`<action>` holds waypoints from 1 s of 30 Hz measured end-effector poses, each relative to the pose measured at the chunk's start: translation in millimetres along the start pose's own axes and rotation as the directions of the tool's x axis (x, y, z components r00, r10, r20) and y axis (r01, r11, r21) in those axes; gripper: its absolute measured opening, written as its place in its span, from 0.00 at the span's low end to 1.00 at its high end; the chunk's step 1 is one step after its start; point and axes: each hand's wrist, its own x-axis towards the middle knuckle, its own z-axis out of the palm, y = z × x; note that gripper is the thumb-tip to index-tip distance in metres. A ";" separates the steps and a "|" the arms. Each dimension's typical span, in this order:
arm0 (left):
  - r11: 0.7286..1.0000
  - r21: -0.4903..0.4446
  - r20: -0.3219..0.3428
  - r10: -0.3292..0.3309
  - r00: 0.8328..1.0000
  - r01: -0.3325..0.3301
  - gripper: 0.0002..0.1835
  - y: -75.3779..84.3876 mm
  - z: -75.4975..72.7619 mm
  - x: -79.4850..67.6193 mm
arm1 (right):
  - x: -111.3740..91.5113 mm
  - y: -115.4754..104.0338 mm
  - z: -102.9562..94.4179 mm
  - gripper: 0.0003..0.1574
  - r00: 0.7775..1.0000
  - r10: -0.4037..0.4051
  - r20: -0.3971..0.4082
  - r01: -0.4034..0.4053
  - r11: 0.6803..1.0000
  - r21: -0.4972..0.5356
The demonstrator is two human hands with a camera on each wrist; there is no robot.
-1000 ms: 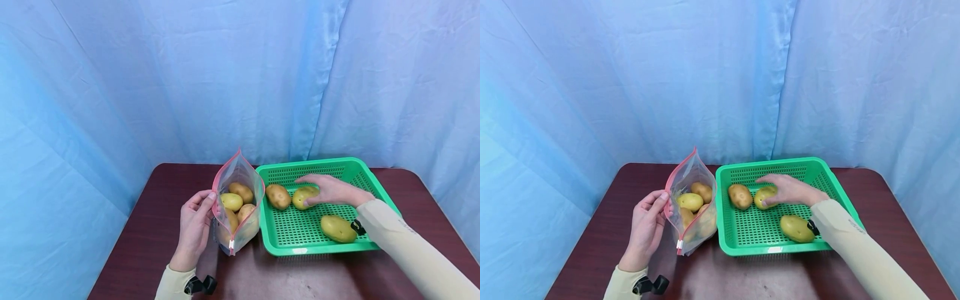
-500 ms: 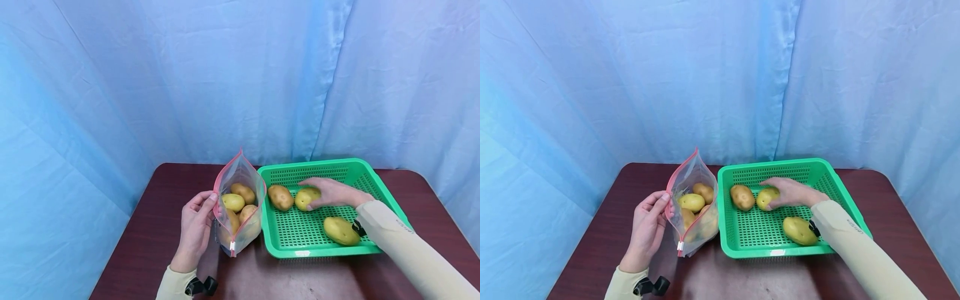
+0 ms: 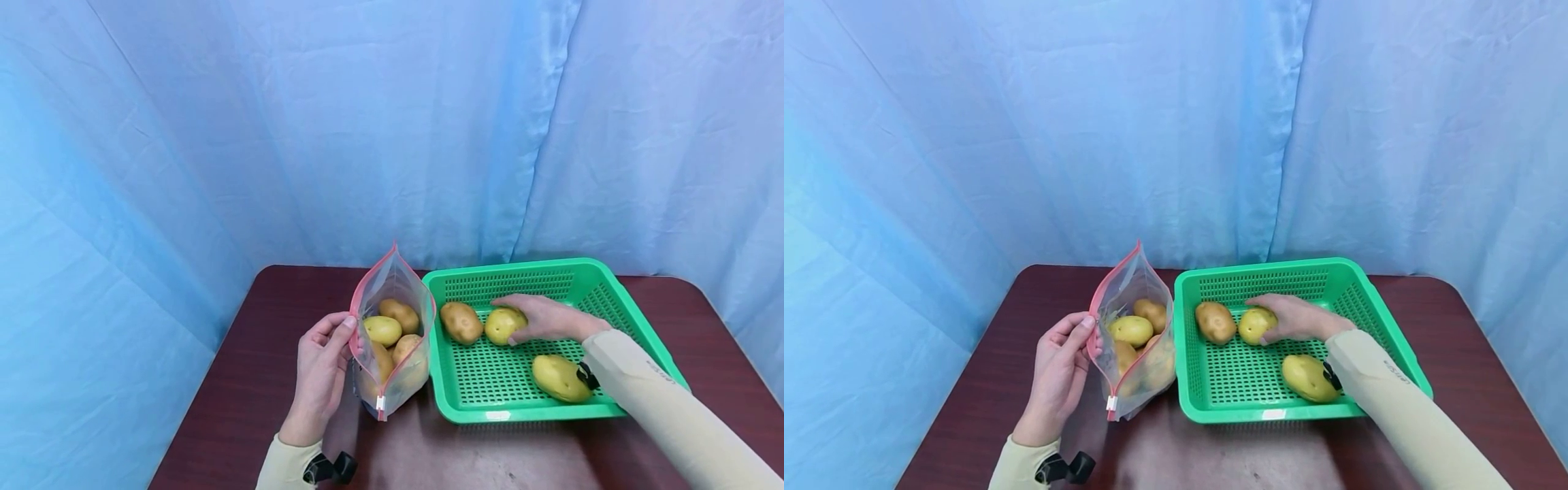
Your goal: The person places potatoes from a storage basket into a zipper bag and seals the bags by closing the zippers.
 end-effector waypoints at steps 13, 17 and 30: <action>1.000 -0.010 0.003 -0.008 1.000 0.008 0.03 -0.8 0.8 0.1 | -2.1 1.1 -0.5 0.44 1.000 -0.018 -0.009 0.018 1.000 -0.008; 1.000 -0.007 0.005 -0.006 1.000 0.006 0.03 -1.6 1.4 0.4 | -4.1 -1.0 -4.6 0.43 0.998 -0.042 -0.037 0.042 0.999 -0.018; 1.000 -0.028 0.033 0.004 0.999 -0.004 0.03 -6.7 7.2 3.4 | -17.4 -17.2 -31.8 0.42 0.990 -0.023 -0.138 0.026 0.999 0.020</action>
